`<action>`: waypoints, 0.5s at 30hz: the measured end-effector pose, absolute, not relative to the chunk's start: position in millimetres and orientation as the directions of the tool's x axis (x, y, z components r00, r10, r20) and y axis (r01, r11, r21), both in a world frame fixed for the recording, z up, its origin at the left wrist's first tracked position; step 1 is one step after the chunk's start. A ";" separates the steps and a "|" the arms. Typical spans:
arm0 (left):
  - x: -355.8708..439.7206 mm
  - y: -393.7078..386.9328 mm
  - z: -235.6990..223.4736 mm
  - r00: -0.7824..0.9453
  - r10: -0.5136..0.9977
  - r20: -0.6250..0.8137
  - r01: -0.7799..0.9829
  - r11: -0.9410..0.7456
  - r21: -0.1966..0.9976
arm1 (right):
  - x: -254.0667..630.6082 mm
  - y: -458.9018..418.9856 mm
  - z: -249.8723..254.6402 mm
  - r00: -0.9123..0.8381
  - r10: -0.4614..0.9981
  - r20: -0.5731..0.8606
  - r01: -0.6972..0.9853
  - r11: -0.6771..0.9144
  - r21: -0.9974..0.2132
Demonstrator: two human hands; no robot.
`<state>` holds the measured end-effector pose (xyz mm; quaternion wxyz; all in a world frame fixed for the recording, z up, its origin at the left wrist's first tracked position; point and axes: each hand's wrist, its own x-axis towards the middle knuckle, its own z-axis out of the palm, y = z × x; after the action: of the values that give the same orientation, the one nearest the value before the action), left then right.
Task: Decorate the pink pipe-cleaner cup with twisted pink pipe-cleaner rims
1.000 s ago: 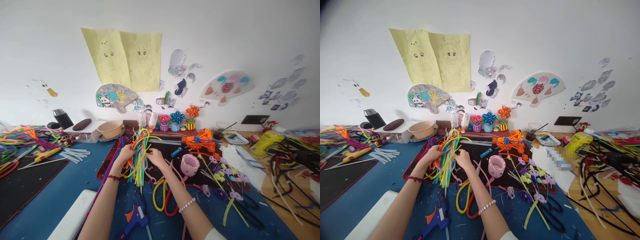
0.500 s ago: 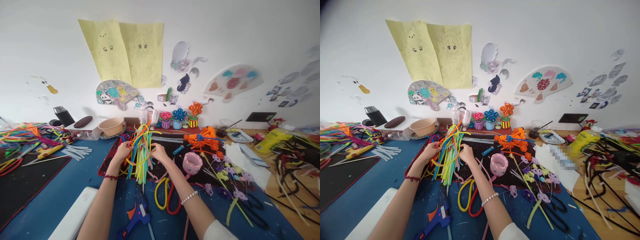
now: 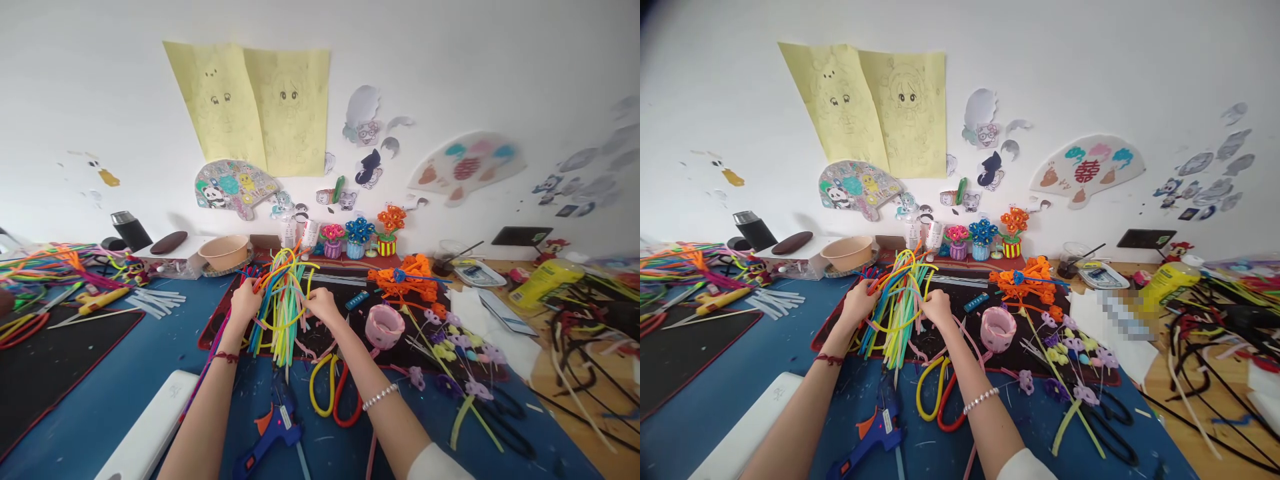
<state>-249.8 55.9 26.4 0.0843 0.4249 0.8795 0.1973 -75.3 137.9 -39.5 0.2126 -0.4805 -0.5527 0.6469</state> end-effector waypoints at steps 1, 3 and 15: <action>-249.0 55.1 27.8 -0.627 0.778 0.035 0.722 0.564 0.400 | -72.6 139.9 -39.1 -0.449 0.803 -0.392 0.256 -0.305 -0.917; -243.9 54.0 31.7 -0.618 0.782 0.080 0.748 0.554 0.365 | -67.4 142.5 -38.6 -0.459 0.795 -0.397 0.248 -0.314 -0.916; -207.7 56.2 26.8 -0.528 0.841 0.116 0.838 0.495 0.227 | -62.0 135.5 -39.9 -0.434 0.839 -0.329 0.286 -0.219 -0.933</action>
<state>-207.7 56.2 26.8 0.0053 0.4856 0.8647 0.1284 -62.0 135.5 -39.9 0.2251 -0.4820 -0.5831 0.6140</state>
